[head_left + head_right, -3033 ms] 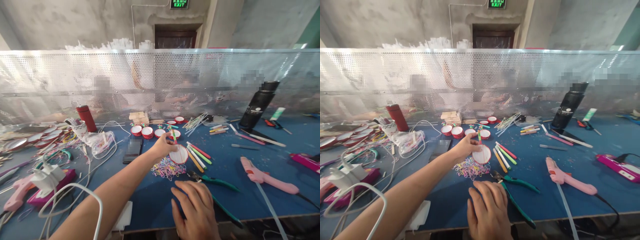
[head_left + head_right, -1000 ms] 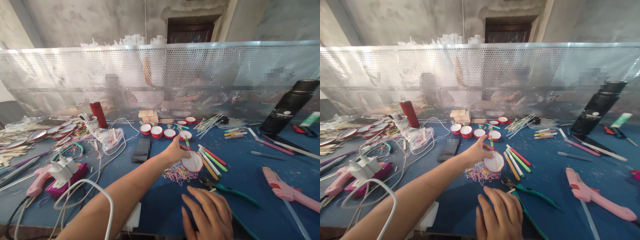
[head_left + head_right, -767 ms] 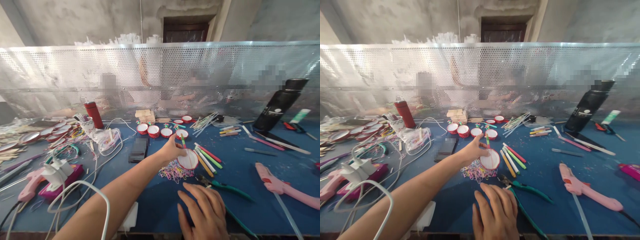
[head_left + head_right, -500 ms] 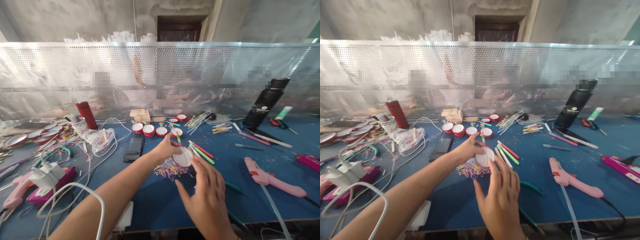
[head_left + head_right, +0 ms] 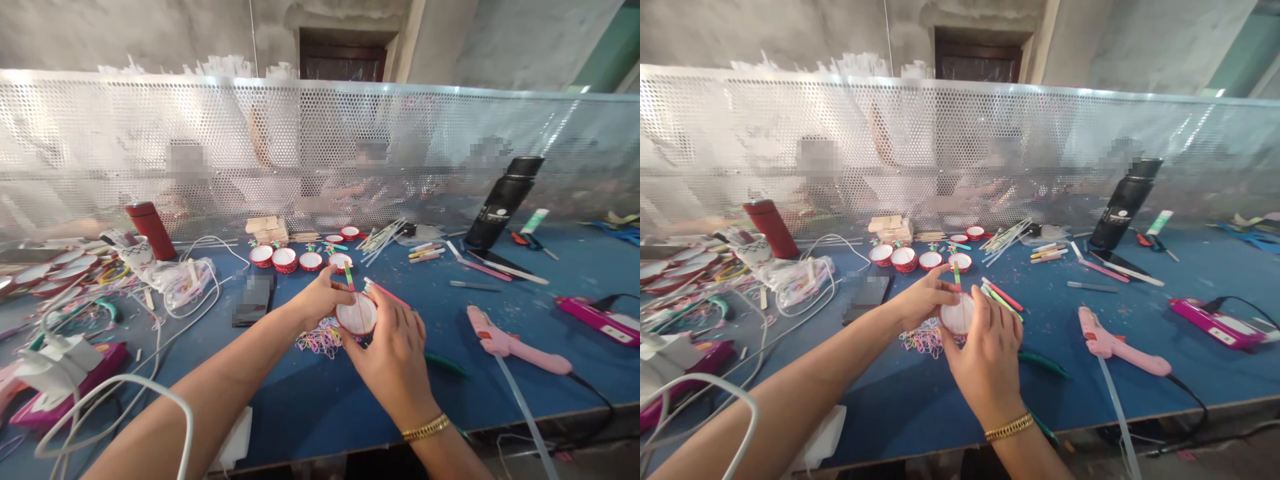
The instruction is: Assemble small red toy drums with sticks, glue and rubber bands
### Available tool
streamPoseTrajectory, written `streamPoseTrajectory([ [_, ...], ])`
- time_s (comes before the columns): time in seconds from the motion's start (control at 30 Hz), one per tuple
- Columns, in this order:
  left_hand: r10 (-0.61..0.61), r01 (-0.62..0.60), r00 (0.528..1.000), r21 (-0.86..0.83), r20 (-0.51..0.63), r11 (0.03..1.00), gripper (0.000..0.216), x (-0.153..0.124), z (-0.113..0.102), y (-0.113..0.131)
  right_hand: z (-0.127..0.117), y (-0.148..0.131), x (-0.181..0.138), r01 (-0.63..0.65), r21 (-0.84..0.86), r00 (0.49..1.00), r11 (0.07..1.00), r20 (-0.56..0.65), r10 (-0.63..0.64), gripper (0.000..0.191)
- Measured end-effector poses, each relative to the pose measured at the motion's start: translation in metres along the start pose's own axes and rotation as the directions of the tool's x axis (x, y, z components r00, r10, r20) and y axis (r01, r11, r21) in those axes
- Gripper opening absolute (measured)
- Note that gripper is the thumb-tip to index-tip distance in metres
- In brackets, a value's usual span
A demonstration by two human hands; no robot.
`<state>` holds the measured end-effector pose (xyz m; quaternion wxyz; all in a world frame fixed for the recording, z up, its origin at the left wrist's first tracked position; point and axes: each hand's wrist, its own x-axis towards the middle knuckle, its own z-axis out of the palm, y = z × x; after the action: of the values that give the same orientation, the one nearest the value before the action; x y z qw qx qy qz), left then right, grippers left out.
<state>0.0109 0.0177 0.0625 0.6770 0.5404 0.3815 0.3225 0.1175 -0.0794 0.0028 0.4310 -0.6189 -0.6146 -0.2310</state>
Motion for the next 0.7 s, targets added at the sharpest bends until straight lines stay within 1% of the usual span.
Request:
streamPoseTrajectory([
  [0.07, -0.047, 0.047, 0.999, -0.030, -0.004, 0.998, 0.095, 0.000, 0.000, 0.005, 0.000, 0.002, 0.001, -0.006, 0.013, 1.000, 1.000, -0.008, 0.006, 0.068],
  [0.13, -0.093, 0.092, 0.995, -0.063, -0.025, 0.994, 0.084, 0.000, 0.000, 0.009, 0.000, 0.003, 0.001, -0.012, 0.031, 1.000, 0.999, -0.018, 0.012, 0.069],
  [0.2, -0.137, 0.133, 0.990, -0.122, -0.029, 0.984, 0.064, 0.002, -0.001, 0.010, 0.001, 0.004, 0.002, -0.019, 0.049, 0.999, 0.999, -0.029, 0.021, 0.070],
  [0.27, -0.178, 0.174, 0.984, -0.176, -0.008, 0.969, 0.042, 0.004, -0.003, 0.010, 0.001, 0.004, 0.003, -0.028, 0.066, 0.999, 0.997, -0.034, 0.030, 0.071],
  [0.3, -0.199, 0.197, 0.980, -0.190, 0.009, 0.962, 0.036, 0.006, -0.004, 0.010, 0.001, 0.003, 0.003, -0.031, 0.072, 0.999, 0.997, -0.035, 0.034, 0.072],
  [0.4, -0.237, 0.240, 0.971, -0.209, 0.036, 0.948, 0.035, 0.009, -0.006, 0.007, 0.000, 0.002, 0.003, -0.031, 0.093, 0.998, 0.995, -0.045, 0.035, 0.072],
  [0.57, -0.248, 0.242, 0.969, -0.204, -0.004, 0.949, 0.031, 0.011, -0.009, 0.006, 0.001, 0.001, 0.004, -0.020, 0.117, 0.997, 0.993, -0.074, 0.029, 0.064],
  [0.7, -0.237, 0.225, 0.971, -0.212, -0.030, 0.951, 0.028, 0.014, -0.012, 0.004, 0.003, 0.004, 0.004, -0.029, 0.117, 0.997, 0.993, -0.062, 0.036, 0.066],
])
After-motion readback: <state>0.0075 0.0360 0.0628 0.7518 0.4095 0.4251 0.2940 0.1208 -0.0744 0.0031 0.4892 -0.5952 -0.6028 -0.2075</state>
